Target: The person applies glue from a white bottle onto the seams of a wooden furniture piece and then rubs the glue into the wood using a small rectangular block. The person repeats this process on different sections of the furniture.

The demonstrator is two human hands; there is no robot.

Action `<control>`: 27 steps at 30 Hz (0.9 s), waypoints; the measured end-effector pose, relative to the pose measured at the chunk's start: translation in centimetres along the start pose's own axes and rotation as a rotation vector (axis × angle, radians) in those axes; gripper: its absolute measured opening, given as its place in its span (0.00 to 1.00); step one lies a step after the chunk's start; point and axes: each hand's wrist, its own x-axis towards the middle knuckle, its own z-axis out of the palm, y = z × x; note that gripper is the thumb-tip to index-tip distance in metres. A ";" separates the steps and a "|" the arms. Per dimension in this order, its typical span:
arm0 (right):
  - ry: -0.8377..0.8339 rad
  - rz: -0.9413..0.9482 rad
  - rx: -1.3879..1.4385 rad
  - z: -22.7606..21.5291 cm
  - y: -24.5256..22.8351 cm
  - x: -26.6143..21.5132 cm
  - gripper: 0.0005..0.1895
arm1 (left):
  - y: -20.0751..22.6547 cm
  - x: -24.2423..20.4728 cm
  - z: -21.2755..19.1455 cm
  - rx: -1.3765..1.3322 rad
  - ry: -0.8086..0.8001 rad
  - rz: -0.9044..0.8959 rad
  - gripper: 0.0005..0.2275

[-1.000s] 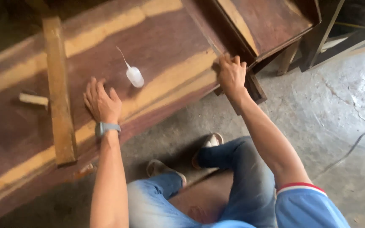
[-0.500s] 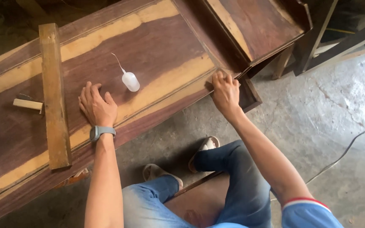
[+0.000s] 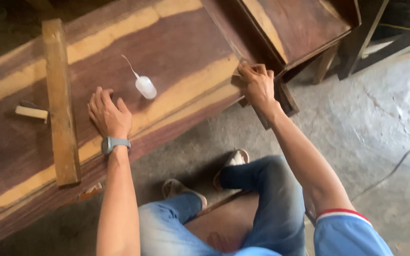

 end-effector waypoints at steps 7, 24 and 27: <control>-0.096 0.080 0.079 1.7 1.2 -1.2 0.14 | -0.5 -0.6 0.4 0.004 0.017 0.045 0.14; -0.102 -0.087 -0.143 5.8 1.9 -4.6 0.30 | -0.5 -0.6 0.5 -0.005 0.017 -0.009 0.14; -0.100 -0.032 -0.052 7.1 2.3 -6.2 0.29 | -0.1 -0.6 0.3 0.000 0.003 -0.018 0.14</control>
